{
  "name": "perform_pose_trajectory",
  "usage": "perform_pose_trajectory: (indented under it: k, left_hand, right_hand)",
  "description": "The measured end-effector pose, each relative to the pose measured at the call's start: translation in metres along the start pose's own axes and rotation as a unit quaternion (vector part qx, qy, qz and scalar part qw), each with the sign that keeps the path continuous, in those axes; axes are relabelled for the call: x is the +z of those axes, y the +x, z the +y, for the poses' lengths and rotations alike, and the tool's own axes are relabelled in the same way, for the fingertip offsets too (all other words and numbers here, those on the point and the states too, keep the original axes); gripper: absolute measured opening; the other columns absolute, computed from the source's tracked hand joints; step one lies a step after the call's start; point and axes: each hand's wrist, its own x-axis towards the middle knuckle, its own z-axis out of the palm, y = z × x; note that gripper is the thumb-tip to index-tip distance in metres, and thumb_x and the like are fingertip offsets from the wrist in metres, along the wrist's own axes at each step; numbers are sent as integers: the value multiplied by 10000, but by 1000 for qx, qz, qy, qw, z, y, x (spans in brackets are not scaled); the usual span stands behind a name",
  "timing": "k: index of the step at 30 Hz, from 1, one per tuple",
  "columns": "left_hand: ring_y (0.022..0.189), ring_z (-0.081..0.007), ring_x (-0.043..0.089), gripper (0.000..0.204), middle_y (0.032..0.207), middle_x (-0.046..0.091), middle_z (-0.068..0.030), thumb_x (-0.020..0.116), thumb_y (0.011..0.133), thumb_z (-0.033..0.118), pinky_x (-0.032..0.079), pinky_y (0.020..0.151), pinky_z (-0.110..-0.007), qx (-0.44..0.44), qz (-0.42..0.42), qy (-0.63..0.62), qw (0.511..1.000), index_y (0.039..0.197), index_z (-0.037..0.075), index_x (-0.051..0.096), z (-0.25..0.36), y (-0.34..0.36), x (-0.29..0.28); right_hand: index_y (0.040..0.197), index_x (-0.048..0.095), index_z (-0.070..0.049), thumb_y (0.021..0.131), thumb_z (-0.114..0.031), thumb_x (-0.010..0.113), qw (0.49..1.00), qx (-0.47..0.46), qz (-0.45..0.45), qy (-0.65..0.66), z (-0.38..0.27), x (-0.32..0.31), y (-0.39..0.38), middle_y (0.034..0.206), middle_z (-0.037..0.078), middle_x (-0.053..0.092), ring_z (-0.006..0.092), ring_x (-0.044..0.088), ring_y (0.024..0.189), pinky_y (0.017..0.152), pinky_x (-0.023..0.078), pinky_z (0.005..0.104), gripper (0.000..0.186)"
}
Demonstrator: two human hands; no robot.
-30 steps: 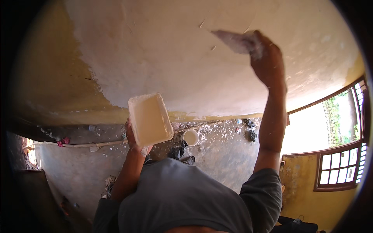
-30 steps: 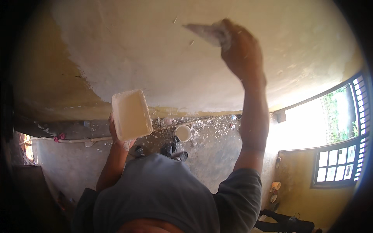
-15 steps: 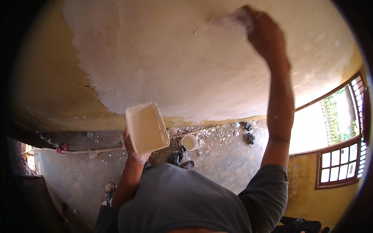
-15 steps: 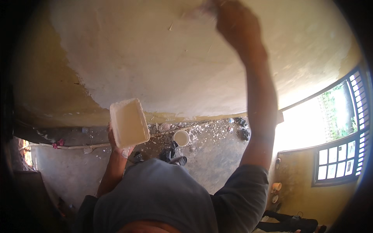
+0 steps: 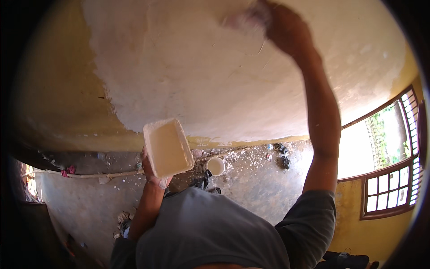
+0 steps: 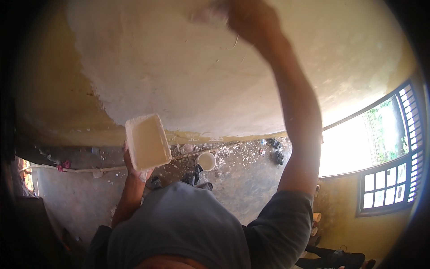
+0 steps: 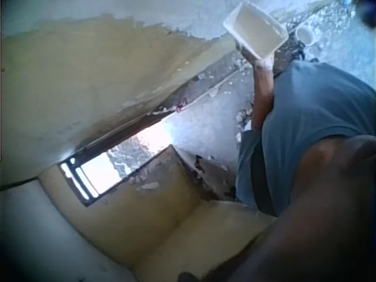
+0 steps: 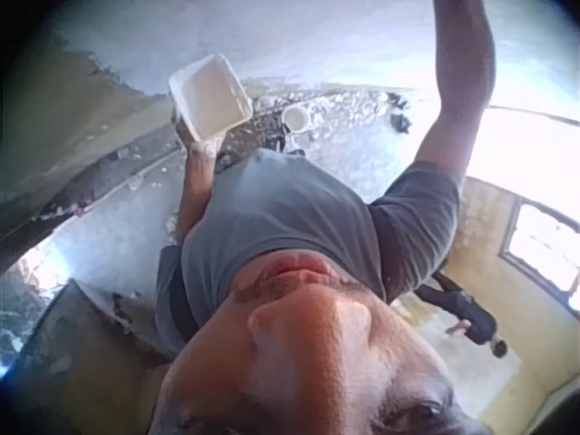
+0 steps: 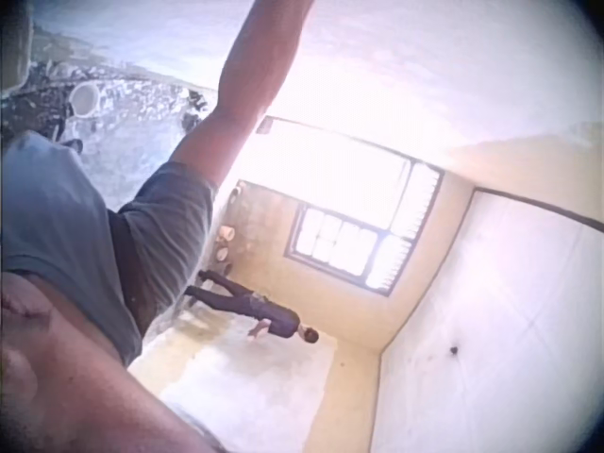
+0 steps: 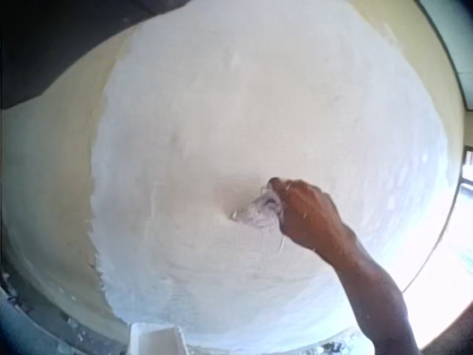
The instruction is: The person applies a white plaster or filler substance to a wall using a metal trowel, repeatedly picking up plaster from a handheld container and smoothing it over the surface.
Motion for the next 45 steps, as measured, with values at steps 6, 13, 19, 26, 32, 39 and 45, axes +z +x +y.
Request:
perform_pose_trajectory:
  k: [6,13,19,26,32,39,45]
  left_hand:
    - [1048,-226,625,436,1160,624,-49,374,1021,423,528,902,-400,13,50,4,999,1269,112,555,1,-7,-1]
    - [1034,-218,632,444,1155,623,-47,381,1018,432,541,879,-391,38,-2,55,998,1285,116,542,-1,-3,-14]
    - [1032,-241,645,445,1146,627,-60,427,987,433,563,848,-421,27,37,4,999,1283,118,529,-4,-5,-19]
    - [1072,-252,630,485,1192,621,-62,422,989,464,542,897,-430,23,17,8,1000,1311,118,525,-3,-4,-24]
    - [1088,-254,622,471,1205,621,-66,398,1007,442,525,929,-423,16,14,-9,1000,1306,103,534,-2,-8,-18]
    - [1071,-244,623,462,1191,624,-60,381,1011,427,524,913,-411,-6,15,-14,1000,1304,104,533,-5,-6,-17]
    - [1060,-230,619,445,1162,621,-45,370,1012,419,527,899,-404,14,28,12,999,1288,115,541,-2,-7,-27]
  right_hand:
    - [1128,622,-71,918,-93,590,989,-46,135,34,26,-29,-18,1009,154,690,329,670,939,776,553,422,213]
    - [1027,602,-88,841,-81,615,979,-161,124,-7,-16,96,-108,884,84,658,237,651,862,645,563,398,187]
    - [1037,598,-82,844,-85,606,982,-144,108,-51,-8,105,-99,857,76,650,239,649,873,667,561,391,193]
    - [1038,593,-75,877,-116,653,982,-74,156,-80,24,55,-61,892,152,669,326,671,845,695,555,423,176]
    - [1202,589,-106,958,-215,587,974,-43,187,-120,77,2,-11,1114,167,673,393,654,984,793,552,459,267]
    - [1246,552,44,866,-30,622,958,-96,268,-28,95,-97,-3,1094,205,664,324,645,1032,911,518,378,394]
    - [1134,594,-72,893,-30,566,985,-109,8,133,-6,41,-35,1056,127,680,285,673,989,780,574,408,246]
